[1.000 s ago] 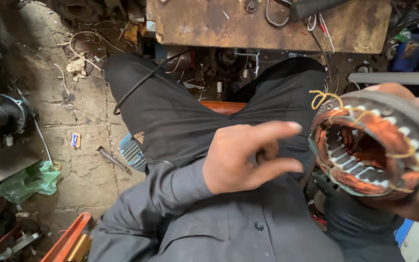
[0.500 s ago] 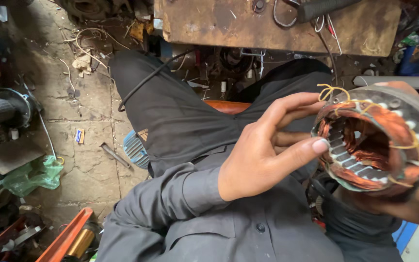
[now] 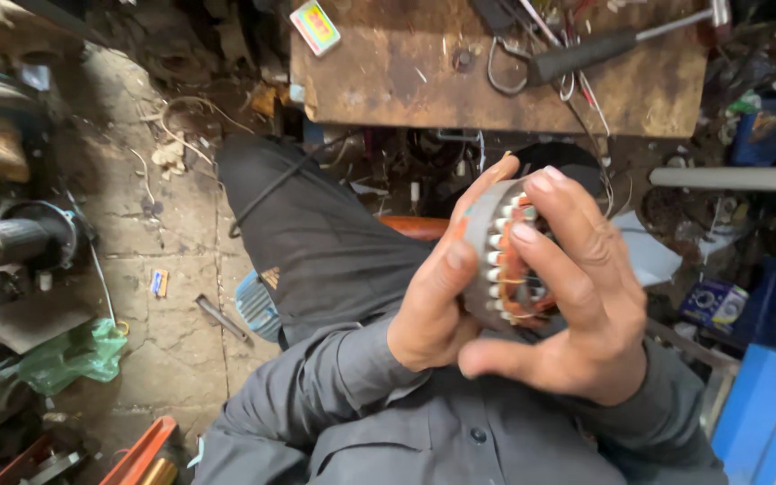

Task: The person sits on the floor and works on a motor stator, twisting and connecting copper wires. They then pick up the stator and inspect the winding slots, pointing at specific areas and rotating the component to view different sides.

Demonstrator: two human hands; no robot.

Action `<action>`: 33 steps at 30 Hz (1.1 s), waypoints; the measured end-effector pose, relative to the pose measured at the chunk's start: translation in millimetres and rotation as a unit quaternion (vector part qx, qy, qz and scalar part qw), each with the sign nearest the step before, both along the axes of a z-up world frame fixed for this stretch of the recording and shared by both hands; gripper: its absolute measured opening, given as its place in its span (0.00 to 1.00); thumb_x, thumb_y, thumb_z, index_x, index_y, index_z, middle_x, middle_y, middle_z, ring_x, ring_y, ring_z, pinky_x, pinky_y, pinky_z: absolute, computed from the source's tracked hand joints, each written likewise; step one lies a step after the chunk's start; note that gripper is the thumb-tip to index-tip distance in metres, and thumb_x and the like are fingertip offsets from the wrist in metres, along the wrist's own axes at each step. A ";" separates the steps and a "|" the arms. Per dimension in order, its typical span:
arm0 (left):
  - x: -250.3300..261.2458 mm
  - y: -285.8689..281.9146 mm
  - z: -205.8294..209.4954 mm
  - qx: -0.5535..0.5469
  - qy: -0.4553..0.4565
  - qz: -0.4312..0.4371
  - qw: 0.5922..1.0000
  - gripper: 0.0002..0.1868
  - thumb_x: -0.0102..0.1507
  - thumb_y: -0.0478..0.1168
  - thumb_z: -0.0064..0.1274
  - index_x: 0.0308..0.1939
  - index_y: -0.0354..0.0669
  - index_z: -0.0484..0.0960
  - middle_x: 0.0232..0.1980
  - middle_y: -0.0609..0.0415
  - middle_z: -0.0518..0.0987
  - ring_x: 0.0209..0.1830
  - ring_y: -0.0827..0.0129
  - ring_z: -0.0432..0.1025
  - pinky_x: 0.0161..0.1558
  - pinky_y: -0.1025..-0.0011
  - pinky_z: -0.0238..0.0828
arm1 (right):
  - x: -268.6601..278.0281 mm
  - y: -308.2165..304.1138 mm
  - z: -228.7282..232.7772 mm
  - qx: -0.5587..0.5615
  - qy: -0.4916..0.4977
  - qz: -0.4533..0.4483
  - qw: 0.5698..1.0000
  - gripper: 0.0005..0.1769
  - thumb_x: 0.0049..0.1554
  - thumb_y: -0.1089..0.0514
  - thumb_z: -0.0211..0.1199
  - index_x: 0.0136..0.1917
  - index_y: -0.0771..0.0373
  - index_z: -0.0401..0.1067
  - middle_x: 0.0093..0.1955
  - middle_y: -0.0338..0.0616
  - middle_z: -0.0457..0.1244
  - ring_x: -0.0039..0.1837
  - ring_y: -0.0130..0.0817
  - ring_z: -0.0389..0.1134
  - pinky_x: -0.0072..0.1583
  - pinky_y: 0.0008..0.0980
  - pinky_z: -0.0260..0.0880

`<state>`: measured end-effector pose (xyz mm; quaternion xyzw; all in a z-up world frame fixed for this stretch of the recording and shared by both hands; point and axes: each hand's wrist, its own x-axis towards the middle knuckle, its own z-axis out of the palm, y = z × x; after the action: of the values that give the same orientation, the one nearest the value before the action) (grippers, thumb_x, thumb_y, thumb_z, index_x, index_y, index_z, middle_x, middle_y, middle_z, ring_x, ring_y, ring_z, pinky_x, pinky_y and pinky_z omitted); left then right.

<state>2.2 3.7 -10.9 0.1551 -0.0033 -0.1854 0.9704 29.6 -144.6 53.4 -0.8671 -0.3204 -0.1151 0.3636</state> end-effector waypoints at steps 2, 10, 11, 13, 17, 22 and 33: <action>6.2 2.6 0.8 -0.021 0.002 0.016 1.000 0.52 0.71 0.63 0.52 0.87 0.42 0.44 0.81 0.44 0.56 0.80 0.55 0.56 0.79 0.56 0.52 | -6.6 -0.1 0.5 0.110 0.073 0.017 0.991 0.47 0.53 0.33 0.69 0.70 0.68 0.59 0.73 0.70 0.53 0.76 0.59 0.60 0.75 0.51 0.64; 15.3 6.4 7.4 -0.120 0.003 -0.005 0.993 0.51 0.69 0.61 0.51 0.86 0.44 0.42 0.83 0.40 0.49 0.79 0.44 0.55 0.80 0.49 0.56 | -25.1 -14.8 -3.1 0.172 0.109 -0.179 0.963 0.28 0.71 0.49 0.71 0.71 0.72 0.67 0.68 0.57 0.66 0.65 0.39 0.70 0.69 0.32 0.72; 14.4 6.1 7.7 -0.108 -0.005 -0.007 0.994 0.52 0.69 0.61 0.52 0.87 0.43 0.42 0.84 0.40 0.48 0.79 0.46 0.55 0.79 0.51 0.55 | -24.3 -13.7 2.9 0.148 0.111 -0.182 0.966 0.27 0.70 0.49 0.71 0.70 0.72 0.68 0.66 0.56 0.67 0.64 0.38 0.71 0.68 0.31 0.72; 11.8 6.0 7.6 -0.085 -0.019 -0.014 0.996 0.54 0.68 0.60 0.54 0.87 0.42 0.42 0.85 0.40 0.47 0.80 0.48 0.54 0.78 0.56 0.53 | -22.4 -8.0 17.2 0.097 0.112 -0.188 0.971 0.28 0.65 0.48 0.70 0.67 0.72 0.70 0.63 0.54 0.67 0.62 0.37 0.72 0.65 0.30 0.73; 7.0 4.9 5.9 -0.044 -0.018 -0.015 0.999 0.57 0.65 0.58 0.59 0.85 0.39 0.40 0.87 0.42 0.45 0.83 0.57 0.52 0.82 0.60 0.48 | -9.5 1.8 38.8 -0.085 0.104 -0.182 0.974 0.28 0.50 0.59 0.77 0.60 0.74 0.72 0.57 0.57 0.68 0.56 0.44 0.72 0.59 0.36 0.72; 4.6 2.5 2.2 0.028 -0.036 -0.008 0.999 0.60 0.62 0.56 0.60 0.87 0.42 0.39 0.87 0.46 0.44 0.83 0.60 0.51 0.82 0.62 0.46 | -2.1 9.4 43.6 -0.106 0.119 -0.175 0.972 0.26 0.47 0.68 0.75 0.59 0.70 0.73 0.57 0.55 0.68 0.56 0.42 0.73 0.58 0.36 0.73; 0.3 -6.8 -3.8 0.092 -0.032 0.058 0.994 0.52 0.66 0.50 0.58 0.85 0.36 0.46 0.85 0.43 0.51 0.83 0.59 0.54 0.83 0.62 0.47 | 3.8 14.0 32.2 -0.068 0.144 -0.194 0.968 0.19 0.51 0.72 0.69 0.57 0.70 0.74 0.53 0.52 0.69 0.52 0.36 0.74 0.54 0.32 0.73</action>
<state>2.5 -3.1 -14.7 0.2491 -0.0082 -0.1236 0.9605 33.5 -130.6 85.5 -0.9427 -0.0973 -0.0354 0.3172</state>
